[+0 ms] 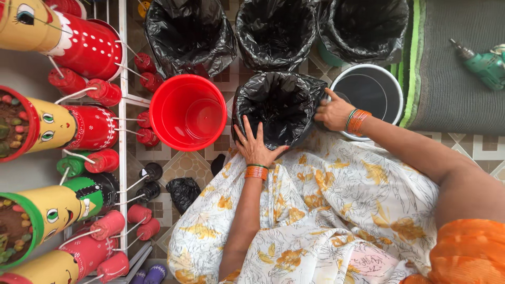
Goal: The person lines several plastic buckets with black plastic bags. They pick up each bucket, place a bag inside, and adjust the bag to fit the bucket's shape.
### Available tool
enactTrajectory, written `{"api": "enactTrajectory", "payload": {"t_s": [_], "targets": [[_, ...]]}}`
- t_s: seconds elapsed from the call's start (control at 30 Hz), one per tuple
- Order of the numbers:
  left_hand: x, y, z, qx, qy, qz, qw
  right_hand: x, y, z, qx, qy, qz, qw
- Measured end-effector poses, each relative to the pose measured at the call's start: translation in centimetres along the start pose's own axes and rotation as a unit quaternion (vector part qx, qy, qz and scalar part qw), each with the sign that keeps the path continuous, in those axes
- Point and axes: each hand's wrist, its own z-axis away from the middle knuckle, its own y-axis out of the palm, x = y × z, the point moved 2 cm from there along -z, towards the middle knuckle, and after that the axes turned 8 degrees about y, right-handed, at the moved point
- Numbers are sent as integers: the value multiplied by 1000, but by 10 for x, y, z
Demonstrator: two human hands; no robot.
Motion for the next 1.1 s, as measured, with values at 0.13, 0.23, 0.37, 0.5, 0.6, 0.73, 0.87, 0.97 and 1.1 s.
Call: {"api": "enactTrajectory", "payload": {"t_s": [0.13, 0.23, 0.37, 0.5, 0.6, 0.73, 0.87, 0.97, 1.1], "targets": [[-3, -2, 6, 19, -11, -2, 1000, -5, -15, 0, -20, 37, 1, 999], [0, -1, 4, 36, -9, -8, 999, 8, -21, 5, -97, 7, -52, 994], [-2, 1, 0, 64, -24, -14, 998, 22, -10, -1, 1, -36, 42, 998], [0, 0, 1, 72, -31, -8, 997, 18, 1, 2, 34, -59, 33, 997], [-2, -1, 1, 59, -23, -14, 998, 23, 6, 6, 64, -91, 79, 991], [-2, -1, 2, 66, -29, -14, 997, 34, -1, 0, 47, -89, 76, 992], [-3, -1, -1, 75, -32, -18, 997, 33, -3, -3, 113, -74, 44, 990], [-2, 1, 1, 60, -19, -27, 998, 18, -10, 1, 60, -50, -3, 997], [4, 5, 6, -12, 12, -38, 999, -4, -41, 2, -41, 0, 32, 999]]}}
